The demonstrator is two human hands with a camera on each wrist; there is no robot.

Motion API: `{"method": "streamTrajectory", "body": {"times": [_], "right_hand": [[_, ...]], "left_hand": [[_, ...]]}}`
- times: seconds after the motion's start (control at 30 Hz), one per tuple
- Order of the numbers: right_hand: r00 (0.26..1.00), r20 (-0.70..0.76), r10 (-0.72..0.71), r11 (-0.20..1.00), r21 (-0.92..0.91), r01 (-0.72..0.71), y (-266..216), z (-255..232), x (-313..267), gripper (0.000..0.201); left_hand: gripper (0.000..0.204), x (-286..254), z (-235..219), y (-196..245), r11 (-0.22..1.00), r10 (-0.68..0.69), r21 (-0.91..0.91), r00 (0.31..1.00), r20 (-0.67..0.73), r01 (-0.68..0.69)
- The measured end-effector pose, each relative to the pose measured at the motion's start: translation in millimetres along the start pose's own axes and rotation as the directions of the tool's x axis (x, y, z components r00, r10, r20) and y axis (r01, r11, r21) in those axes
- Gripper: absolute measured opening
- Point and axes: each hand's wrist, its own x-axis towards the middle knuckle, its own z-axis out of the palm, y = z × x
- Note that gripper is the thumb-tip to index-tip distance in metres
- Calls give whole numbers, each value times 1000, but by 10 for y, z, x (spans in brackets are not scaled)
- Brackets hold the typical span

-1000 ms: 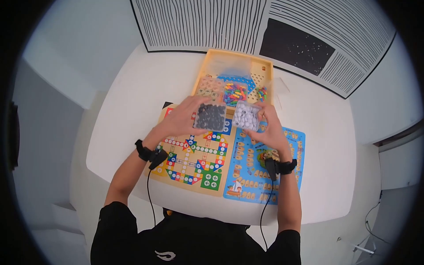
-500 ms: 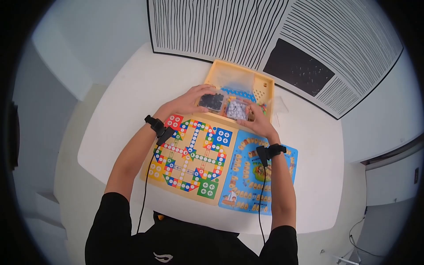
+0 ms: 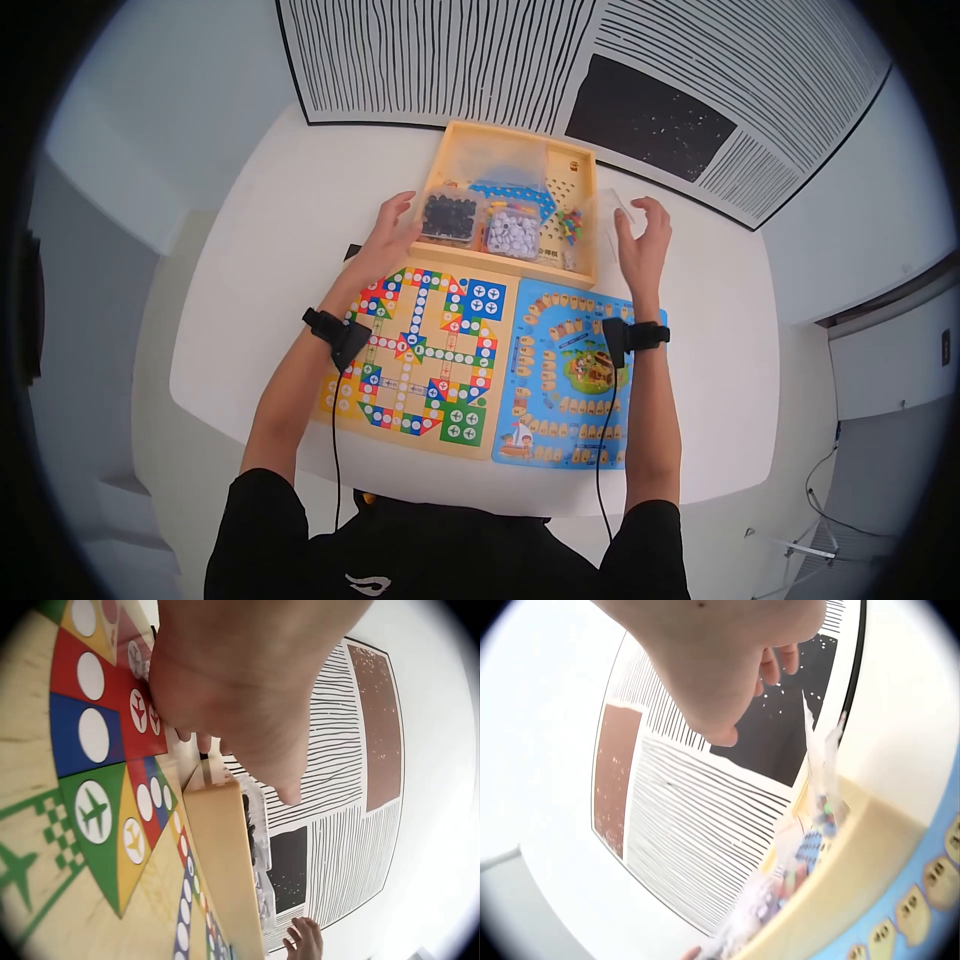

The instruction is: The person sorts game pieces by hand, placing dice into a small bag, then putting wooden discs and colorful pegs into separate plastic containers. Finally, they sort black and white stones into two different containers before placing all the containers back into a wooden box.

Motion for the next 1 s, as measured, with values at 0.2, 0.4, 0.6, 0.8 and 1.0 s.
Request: {"method": "streamTrajectory", "body": {"times": [0.2,0.4,0.6,0.8,1.0], "right_hand": [[852,321,415,834,239,-496,494,86,187,29],[917,344,204,937,203,-285,138,147,310,32],[911,345,228,970,2,-243,248,69,37,38],[850,430,304,894,181,-411,-95,-211,-335,63],[725,606,328,786,251,-565,-303,-500,-363,39]], "left_hand": [[63,-96,63,96,994,91,62,994,-56,-88],[62,-115,53,90,995,100,6,990,-95,-100],[55,-118,50,71,989,127,88,986,-110,-117],[54,-120,68,71,991,128,62,984,-124,-121],[55,-135,60,86,990,131,63,983,-127,-124]]}}
